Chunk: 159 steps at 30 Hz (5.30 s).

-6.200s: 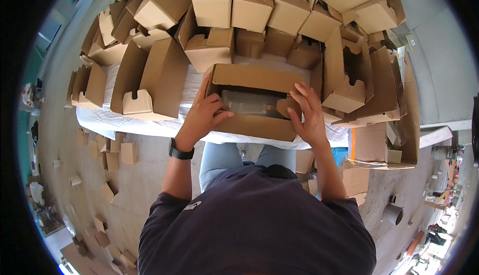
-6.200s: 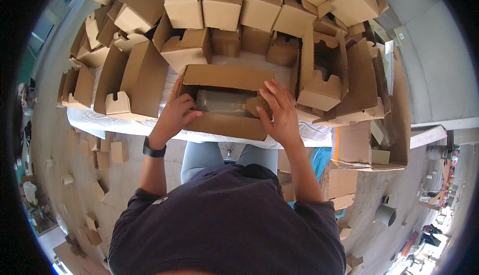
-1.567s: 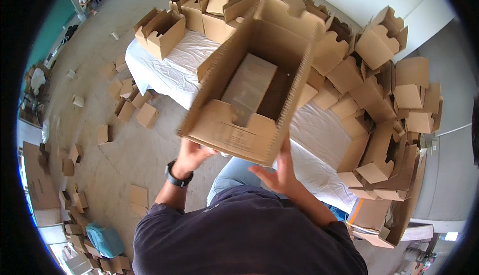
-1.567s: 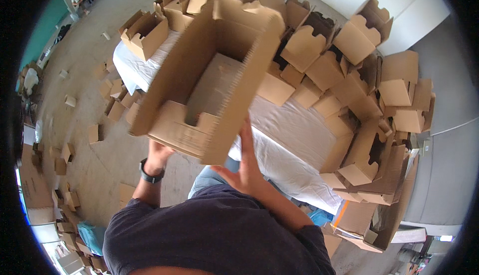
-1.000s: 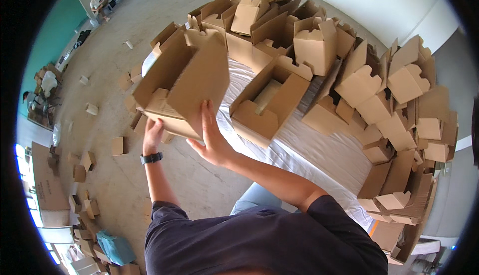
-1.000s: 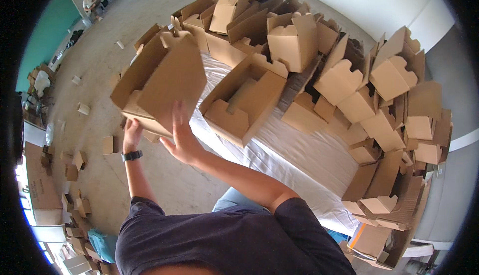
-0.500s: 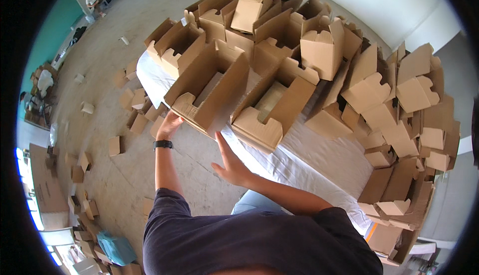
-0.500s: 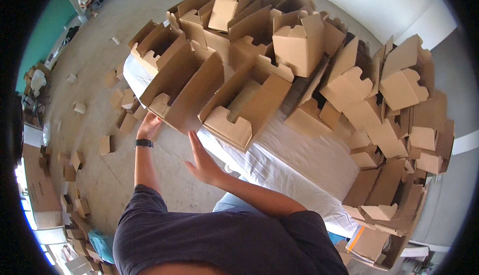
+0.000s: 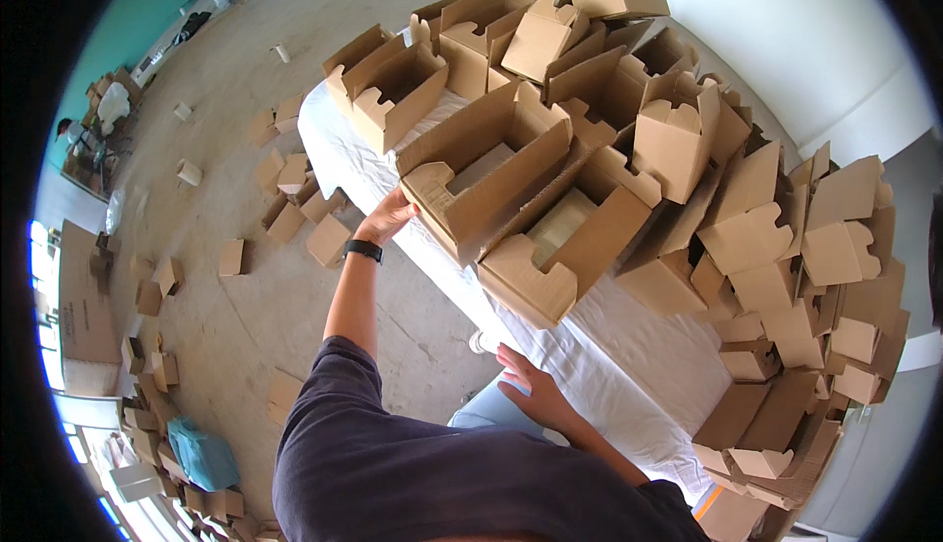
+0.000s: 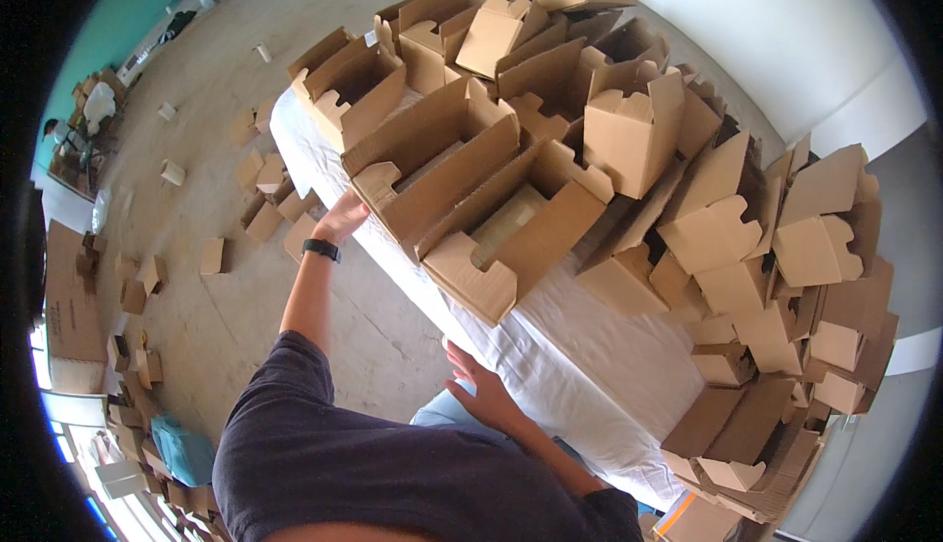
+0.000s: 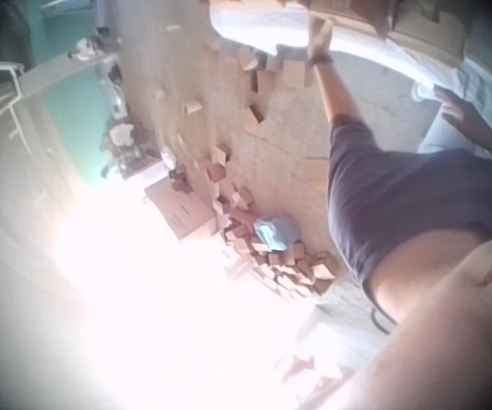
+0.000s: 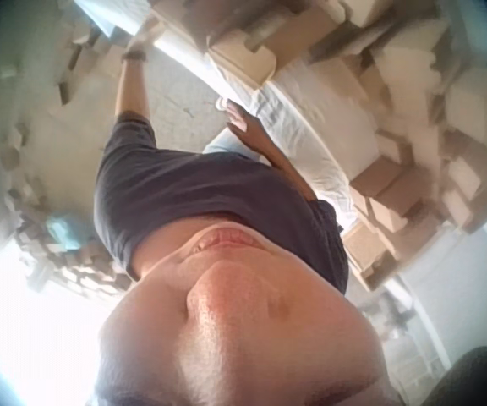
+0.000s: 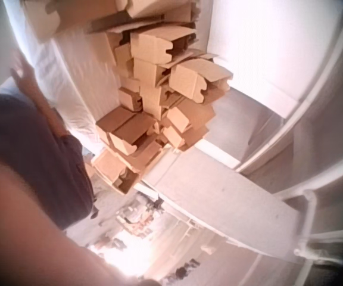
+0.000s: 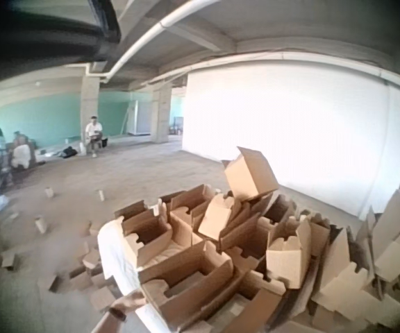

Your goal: The person places items into cardboard boxes and organizes the boxes on a table. The person picks up small packages, inserts them into boxes, and arranges the boxes in rows.

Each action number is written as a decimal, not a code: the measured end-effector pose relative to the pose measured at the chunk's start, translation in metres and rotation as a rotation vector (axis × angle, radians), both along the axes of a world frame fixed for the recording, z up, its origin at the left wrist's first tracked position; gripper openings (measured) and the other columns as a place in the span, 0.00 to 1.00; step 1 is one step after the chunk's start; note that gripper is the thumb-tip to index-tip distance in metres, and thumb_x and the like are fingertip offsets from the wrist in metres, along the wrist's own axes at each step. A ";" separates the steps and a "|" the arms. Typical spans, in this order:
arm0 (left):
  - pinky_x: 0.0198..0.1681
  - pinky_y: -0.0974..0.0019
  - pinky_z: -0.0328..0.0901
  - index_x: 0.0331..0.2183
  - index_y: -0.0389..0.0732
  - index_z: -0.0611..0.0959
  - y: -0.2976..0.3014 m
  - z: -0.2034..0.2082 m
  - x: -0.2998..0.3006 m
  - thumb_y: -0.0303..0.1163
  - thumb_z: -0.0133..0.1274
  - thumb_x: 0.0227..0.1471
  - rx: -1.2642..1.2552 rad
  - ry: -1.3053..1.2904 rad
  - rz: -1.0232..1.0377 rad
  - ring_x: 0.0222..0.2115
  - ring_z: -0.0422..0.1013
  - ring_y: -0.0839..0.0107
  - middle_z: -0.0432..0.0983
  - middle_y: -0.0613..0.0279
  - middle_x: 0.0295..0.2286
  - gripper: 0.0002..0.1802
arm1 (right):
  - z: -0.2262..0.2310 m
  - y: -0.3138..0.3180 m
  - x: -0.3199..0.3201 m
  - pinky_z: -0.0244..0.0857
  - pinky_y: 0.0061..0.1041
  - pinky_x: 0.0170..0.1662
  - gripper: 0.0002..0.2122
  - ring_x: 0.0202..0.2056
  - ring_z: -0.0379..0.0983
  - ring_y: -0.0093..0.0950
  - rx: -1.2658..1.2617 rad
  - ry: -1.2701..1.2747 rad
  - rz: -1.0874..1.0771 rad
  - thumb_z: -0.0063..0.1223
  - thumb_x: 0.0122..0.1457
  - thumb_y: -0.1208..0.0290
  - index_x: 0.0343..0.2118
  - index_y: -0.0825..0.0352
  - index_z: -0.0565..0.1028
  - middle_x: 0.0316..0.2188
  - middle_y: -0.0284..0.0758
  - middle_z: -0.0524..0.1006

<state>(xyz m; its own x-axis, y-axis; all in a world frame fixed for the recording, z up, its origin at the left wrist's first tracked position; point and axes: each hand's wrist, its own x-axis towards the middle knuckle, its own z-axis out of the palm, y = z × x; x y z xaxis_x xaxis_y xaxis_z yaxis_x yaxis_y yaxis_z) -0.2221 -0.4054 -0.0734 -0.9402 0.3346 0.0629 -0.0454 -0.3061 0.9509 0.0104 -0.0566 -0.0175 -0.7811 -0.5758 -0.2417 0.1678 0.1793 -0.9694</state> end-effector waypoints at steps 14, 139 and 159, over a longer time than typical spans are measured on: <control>0.59 0.60 0.59 0.59 0.39 0.65 -0.055 0.008 -0.004 0.45 0.67 0.44 0.036 0.116 0.404 0.57 0.60 0.64 0.62 0.57 0.57 0.45 | 0.008 0.017 0.008 0.58 0.26 0.60 0.20 0.58 0.65 0.28 0.137 -0.050 -0.002 0.46 0.64 0.71 0.58 0.71 0.64 0.56 0.42 0.69; 0.56 0.50 0.60 0.54 0.47 0.60 0.377 0.061 0.183 0.34 0.76 0.28 -0.234 0.390 -0.452 0.59 0.56 0.58 0.56 0.59 0.56 0.54 | 0.130 0.326 0.152 0.55 0.42 0.57 0.27 0.41 0.71 0.37 1.691 0.892 -1.196 0.59 0.50 0.67 0.56 0.53 0.69 0.32 0.40 0.76; 0.57 0.49 0.58 0.54 0.47 0.60 0.375 0.058 0.182 0.32 0.76 0.28 -0.247 0.407 -0.474 0.59 0.56 0.60 0.56 0.61 0.56 0.53 | 0.137 0.304 0.150 0.56 0.41 0.58 0.30 0.55 0.64 0.40 1.501 1.066 -1.283 0.62 0.48 0.70 0.57 0.56 0.67 0.55 0.42 0.67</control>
